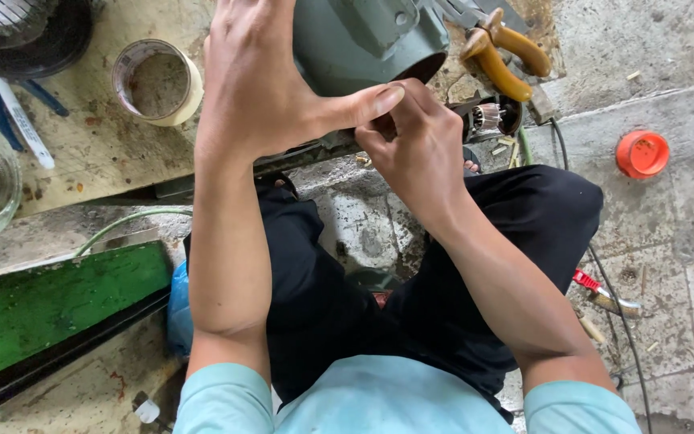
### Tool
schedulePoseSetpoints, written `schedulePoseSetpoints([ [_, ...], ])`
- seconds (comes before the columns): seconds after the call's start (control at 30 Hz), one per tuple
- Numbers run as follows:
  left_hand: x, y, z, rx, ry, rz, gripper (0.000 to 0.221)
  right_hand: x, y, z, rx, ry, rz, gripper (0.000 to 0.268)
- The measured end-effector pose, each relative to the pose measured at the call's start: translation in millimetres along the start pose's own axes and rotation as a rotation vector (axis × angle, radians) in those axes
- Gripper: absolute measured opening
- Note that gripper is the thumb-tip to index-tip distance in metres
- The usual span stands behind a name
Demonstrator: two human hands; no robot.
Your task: Inserting insulation paper into the slots of an electric motor stator using hands and pliers.
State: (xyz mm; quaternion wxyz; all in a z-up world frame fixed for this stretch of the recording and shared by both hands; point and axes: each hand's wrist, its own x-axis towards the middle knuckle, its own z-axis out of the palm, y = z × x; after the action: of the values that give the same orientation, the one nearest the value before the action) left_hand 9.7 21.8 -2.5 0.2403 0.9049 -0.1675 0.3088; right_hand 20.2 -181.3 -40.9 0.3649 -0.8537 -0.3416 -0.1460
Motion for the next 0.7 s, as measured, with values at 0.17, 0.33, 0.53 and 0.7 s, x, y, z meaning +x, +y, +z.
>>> schedulePoseSetpoints([
  [0.17,2,-6,-8,-0.112,-0.041,0.067,0.09,7,-8,3,0.034,0.071,-0.052,0.025],
  [0.33,4,-2,-11,-0.112,-0.057,0.045,0.088,1,-7,-1,-0.007,0.025,-0.023,0.026],
  [0.53,6,-8,-8,-0.133,-0.048,0.109,0.087,4,2,18,-0.009,0.102,-0.085,0.025],
  [0.7,3,-8,-8,-0.124,-0.062,0.102,0.086,9,-1,7,0.023,0.073,-0.076,0.031],
])
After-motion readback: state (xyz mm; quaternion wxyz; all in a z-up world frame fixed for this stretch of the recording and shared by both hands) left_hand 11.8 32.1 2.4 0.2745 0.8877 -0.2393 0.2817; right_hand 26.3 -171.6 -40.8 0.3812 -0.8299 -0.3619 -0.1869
